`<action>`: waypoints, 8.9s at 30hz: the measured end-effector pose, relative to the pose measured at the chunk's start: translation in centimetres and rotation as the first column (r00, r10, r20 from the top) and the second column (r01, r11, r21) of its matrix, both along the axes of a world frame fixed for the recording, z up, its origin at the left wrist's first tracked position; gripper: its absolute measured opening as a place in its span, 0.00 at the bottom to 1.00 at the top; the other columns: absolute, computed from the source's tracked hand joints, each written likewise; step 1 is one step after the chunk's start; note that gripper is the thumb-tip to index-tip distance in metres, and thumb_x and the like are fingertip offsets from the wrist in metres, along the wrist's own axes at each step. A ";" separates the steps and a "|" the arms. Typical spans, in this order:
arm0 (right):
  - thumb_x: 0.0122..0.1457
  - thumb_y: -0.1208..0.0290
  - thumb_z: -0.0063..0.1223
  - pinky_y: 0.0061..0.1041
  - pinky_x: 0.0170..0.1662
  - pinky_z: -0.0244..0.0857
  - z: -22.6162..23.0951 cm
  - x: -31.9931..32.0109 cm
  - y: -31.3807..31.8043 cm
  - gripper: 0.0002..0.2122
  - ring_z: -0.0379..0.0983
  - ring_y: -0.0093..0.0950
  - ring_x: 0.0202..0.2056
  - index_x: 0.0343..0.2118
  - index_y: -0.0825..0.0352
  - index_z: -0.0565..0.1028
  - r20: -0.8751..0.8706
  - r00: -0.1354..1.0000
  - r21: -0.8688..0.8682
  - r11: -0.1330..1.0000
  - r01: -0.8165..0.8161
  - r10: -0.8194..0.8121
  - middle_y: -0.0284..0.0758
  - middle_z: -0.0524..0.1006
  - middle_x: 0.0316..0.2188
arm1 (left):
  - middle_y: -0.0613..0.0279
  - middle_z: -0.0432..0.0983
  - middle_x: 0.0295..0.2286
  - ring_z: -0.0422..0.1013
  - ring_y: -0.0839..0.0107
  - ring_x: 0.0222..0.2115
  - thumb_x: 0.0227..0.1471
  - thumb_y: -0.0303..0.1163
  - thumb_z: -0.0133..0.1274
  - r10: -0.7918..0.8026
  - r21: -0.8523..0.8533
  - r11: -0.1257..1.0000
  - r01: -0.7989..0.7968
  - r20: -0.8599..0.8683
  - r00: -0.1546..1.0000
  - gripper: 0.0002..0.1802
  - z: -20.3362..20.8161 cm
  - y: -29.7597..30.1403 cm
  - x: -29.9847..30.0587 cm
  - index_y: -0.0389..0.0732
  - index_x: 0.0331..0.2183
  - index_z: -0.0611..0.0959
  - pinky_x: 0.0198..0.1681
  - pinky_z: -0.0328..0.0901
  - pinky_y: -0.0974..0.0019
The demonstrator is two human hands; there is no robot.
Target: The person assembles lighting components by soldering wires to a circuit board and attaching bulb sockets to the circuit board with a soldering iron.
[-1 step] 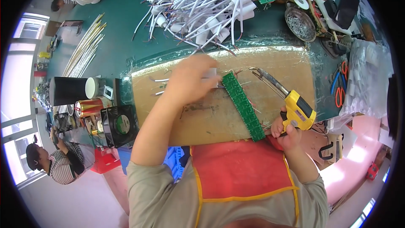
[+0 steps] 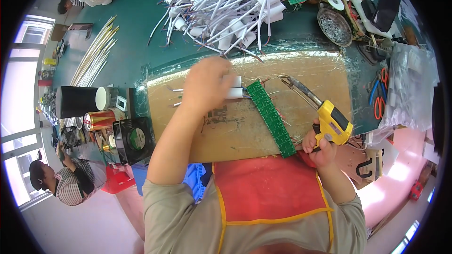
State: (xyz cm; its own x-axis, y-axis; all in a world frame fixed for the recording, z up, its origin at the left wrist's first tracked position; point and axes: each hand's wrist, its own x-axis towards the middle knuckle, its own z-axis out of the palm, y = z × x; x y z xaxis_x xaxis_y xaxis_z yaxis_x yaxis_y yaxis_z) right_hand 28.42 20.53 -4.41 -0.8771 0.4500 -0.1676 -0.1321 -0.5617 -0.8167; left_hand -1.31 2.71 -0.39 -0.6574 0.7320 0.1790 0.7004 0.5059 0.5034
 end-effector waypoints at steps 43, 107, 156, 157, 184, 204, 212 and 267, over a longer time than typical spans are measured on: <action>0.55 0.57 0.58 0.24 0.22 0.58 0.1 0.1 -0.2 0.30 0.61 0.23 0.17 0.56 0.70 0.63 0.016 1.000 0.021 0.999 -0.026 0.026 0.31 0.64 0.20 | 0.63 0.78 0.37 0.71 0.61 0.40 0.44 0.34 0.62 0.053 -0.121 0.988 -0.091 -0.289 0.956 0.18 -0.9 -2.5 -1.4 0.46 0.40 0.82 0.43 0.62 0.55; 0.51 0.52 0.66 0.20 0.25 0.58 0.9 2.3 -0.4 0.29 0.62 0.18 0.23 0.47 0.67 0.67 0.404 0.888 0.249 0.908 -0.336 0.218 0.27 0.66 0.23 | 0.59 0.74 0.44 0.70 0.63 0.44 0.38 0.27 0.56 -0.021 0.144 0.984 0.102 -0.481 0.876 0.11 -4.8 -0.3 9.0 0.40 0.31 0.80 0.45 0.58 0.59; 0.55 0.75 0.60 0.22 0.33 0.62 0.7 3.2 0.3 0.13 0.68 0.20 0.30 0.43 0.67 0.72 0.286 0.914 0.175 0.922 -0.346 0.289 0.28 0.72 0.29 | 0.63 0.76 0.41 0.70 0.59 0.47 0.38 0.23 0.61 0.019 0.163 0.986 0.048 -0.386 0.922 0.09 -4.1 0.2 9.3 0.43 0.28 0.81 0.51 0.60 0.53; 0.55 0.75 0.60 0.22 0.33 0.63 0.7 3.2 0.3 0.13 0.68 0.20 0.30 0.43 0.67 0.72 0.295 0.911 0.180 0.920 -0.348 0.287 0.28 0.72 0.29 | 0.63 0.76 0.41 0.70 0.59 0.47 0.38 0.23 0.61 0.020 0.163 0.985 0.047 -0.386 0.922 0.09 -4.1 0.2 9.3 0.43 0.28 0.81 0.51 0.60 0.53; 0.57 0.67 0.60 0.22 0.31 0.60 0.6 2.9 0.4 0.14 0.66 0.22 0.29 0.41 0.68 0.71 0.235 0.930 0.160 0.932 -0.325 0.284 0.30 0.71 0.28 | 0.61 0.74 0.40 0.69 0.60 0.47 0.41 0.27 0.58 0.008 0.174 0.982 0.069 -0.409 0.913 0.08 -4.8 0.1 9.2 0.42 0.30 0.80 0.54 0.57 0.53; 0.51 0.51 0.66 0.20 0.24 0.56 0.5 2.3 -0.6 0.37 0.60 0.21 0.21 0.57 0.69 0.63 0.239 0.954 0.134 0.967 -0.218 0.182 0.29 0.65 0.20 | 0.64 0.76 0.41 0.70 0.59 0.47 0.38 0.24 0.61 0.034 0.173 0.984 0.038 -0.395 0.918 0.09 -4.3 0.2 9.3 0.45 0.28 0.81 0.52 0.59 0.54; 0.51 0.53 0.66 0.20 0.24 0.56 0.5 2.3 -0.9 0.36 0.60 0.21 0.21 0.57 0.69 0.62 0.190 0.972 0.066 0.986 -0.154 0.139 0.29 0.64 0.20 | 0.63 0.73 0.42 0.70 0.60 0.45 0.36 0.30 0.63 0.058 0.183 0.983 0.008 -0.354 0.934 0.19 -2.9 -1.4 9.1 0.46 0.36 0.80 0.49 0.60 0.54; 0.53 0.54 0.64 0.19 0.20 0.56 0.1 1.4 -0.6 0.34 0.60 0.21 0.16 0.54 0.72 0.61 0.104 0.991 0.111 0.989 -0.099 0.088 0.29 0.64 0.18 | 0.55 0.76 0.31 0.75 0.71 0.27 0.51 0.21 0.59 0.470 0.771 0.435 -0.466 0.247 0.847 0.18 5.4 -9.3 -9.8 0.28 0.43 0.72 0.29 0.69 0.73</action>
State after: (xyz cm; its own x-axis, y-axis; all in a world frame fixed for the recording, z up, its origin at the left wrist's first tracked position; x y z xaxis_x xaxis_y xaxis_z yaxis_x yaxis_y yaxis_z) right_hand 29.77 19.94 -4.35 -0.8982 0.3880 -0.2067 0.0006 -0.4691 -0.8831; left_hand -11.14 -6.58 5.03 -0.8527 -0.1279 0.5066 0.4859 0.1622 0.8588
